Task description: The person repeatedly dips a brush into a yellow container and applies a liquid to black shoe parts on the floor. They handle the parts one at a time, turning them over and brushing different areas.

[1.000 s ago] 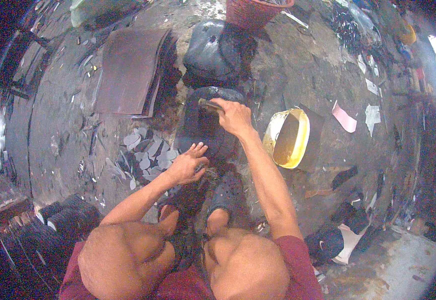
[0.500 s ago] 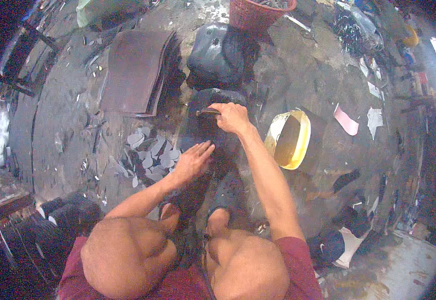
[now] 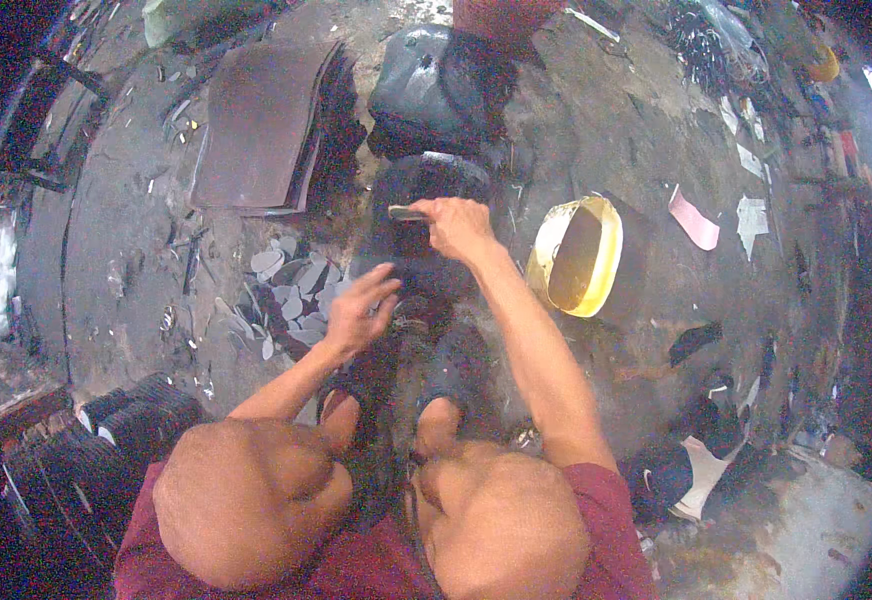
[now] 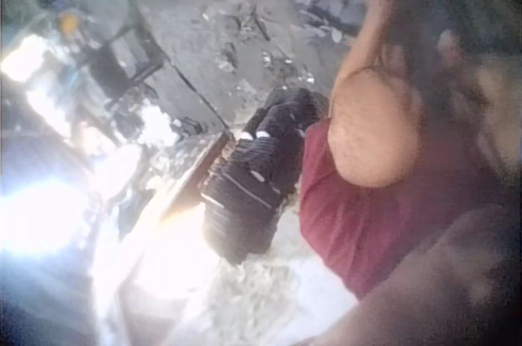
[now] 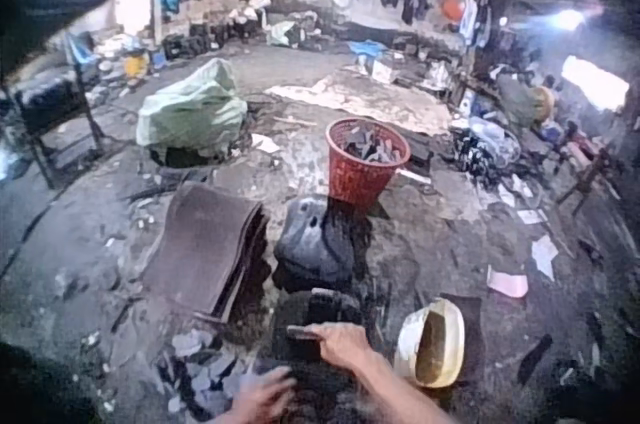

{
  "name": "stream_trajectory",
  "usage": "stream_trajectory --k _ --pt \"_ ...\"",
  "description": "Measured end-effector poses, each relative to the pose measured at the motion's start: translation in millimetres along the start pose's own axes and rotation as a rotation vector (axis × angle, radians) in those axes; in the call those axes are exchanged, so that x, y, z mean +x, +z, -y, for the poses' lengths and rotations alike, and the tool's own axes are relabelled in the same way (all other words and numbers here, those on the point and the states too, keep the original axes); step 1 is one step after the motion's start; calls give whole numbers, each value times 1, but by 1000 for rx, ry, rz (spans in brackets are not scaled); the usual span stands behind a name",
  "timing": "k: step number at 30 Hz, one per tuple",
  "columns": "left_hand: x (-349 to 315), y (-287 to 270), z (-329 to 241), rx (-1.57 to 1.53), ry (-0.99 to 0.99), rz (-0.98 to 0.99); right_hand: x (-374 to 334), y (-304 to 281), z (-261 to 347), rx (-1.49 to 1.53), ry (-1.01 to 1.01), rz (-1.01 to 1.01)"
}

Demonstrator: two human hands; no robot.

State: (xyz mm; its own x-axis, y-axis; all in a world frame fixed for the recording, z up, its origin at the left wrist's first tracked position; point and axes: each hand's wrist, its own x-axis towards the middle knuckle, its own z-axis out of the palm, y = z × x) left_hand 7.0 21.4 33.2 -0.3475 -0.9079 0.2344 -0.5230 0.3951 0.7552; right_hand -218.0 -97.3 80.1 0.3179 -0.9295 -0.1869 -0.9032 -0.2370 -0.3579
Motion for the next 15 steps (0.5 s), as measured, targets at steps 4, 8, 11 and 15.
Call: stream_trajectory --k 4,8,11,15 --pt "-3 -20 3 -75 -478 -239 -40 13 18 19 -84 -72" --pt "-1 -23 19 -98 -506 -336 -68 25 38 -35 -103 -81" --pt "1 -17 18 -178 -593 -363 -87 33 44 -77 -144 -113" --pt "2 -13 27 -449 -793 -405 -98 44 44 -73 -232 -172"
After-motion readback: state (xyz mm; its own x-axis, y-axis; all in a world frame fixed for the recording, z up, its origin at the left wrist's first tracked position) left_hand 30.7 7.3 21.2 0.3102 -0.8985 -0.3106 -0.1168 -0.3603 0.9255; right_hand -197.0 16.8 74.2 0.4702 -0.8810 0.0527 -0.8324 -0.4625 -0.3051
